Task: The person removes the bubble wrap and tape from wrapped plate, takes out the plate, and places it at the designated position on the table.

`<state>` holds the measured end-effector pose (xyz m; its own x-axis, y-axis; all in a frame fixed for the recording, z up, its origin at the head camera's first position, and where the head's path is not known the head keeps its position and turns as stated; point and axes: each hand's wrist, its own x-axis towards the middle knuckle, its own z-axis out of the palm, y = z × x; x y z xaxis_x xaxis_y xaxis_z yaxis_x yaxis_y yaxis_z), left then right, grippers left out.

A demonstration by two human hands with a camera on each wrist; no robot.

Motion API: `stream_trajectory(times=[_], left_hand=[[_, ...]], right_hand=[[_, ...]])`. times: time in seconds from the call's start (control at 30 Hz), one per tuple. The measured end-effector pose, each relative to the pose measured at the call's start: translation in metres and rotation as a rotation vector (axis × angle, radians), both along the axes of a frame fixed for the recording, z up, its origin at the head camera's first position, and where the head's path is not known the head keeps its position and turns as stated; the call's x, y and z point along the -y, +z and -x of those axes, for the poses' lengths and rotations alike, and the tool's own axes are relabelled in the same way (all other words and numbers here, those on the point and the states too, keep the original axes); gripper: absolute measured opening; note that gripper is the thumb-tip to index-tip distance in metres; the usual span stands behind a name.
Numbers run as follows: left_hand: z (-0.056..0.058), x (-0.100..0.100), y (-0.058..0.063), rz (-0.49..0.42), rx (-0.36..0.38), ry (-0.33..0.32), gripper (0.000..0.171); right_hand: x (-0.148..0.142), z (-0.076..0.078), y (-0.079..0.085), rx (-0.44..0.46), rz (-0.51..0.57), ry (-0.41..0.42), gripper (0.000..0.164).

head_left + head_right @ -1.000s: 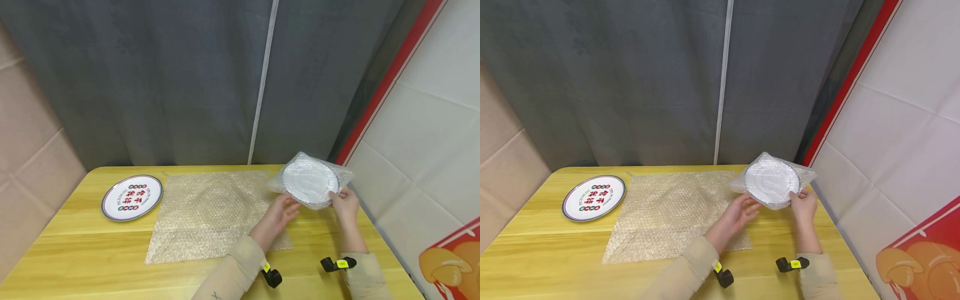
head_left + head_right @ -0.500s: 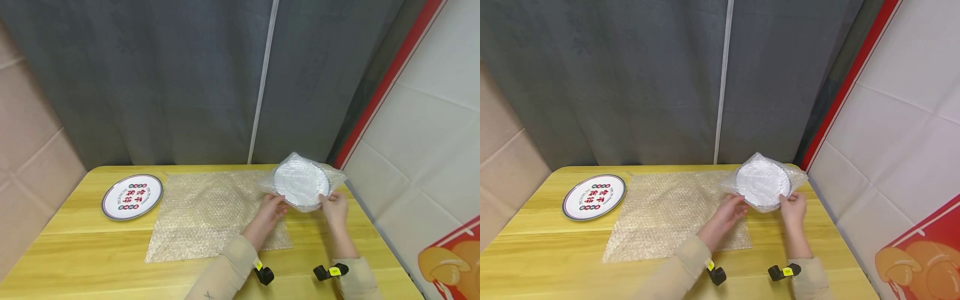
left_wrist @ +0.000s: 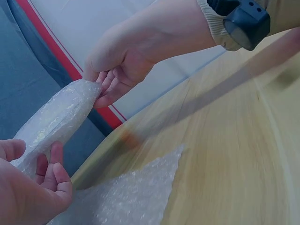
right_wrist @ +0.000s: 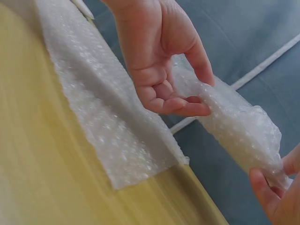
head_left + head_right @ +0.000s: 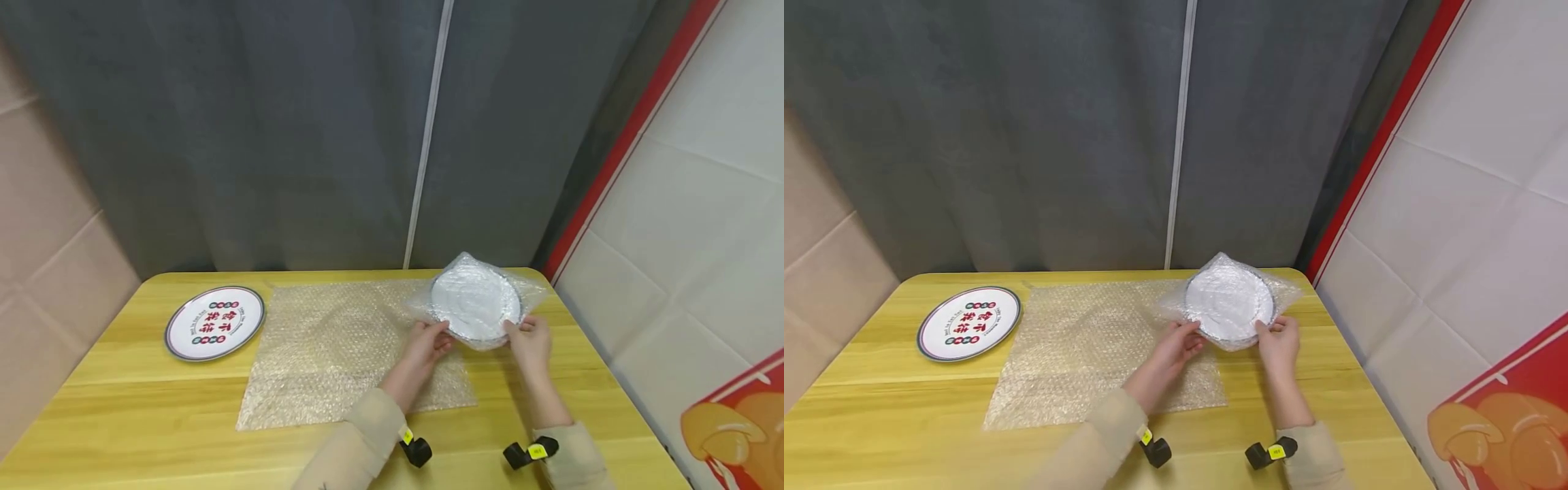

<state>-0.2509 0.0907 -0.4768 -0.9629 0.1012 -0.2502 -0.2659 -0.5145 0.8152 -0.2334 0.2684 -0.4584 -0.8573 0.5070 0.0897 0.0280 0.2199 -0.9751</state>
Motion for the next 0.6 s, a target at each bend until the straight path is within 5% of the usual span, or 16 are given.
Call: stream_trajectory(times=[0.6], left_hand=[[-0.003,0.041,-0.001,0.077,-0.035,0.021,0.023]], right_hand=[[0.029,-0.002,-0.002,0.002,-0.01,0.11,0.031]])
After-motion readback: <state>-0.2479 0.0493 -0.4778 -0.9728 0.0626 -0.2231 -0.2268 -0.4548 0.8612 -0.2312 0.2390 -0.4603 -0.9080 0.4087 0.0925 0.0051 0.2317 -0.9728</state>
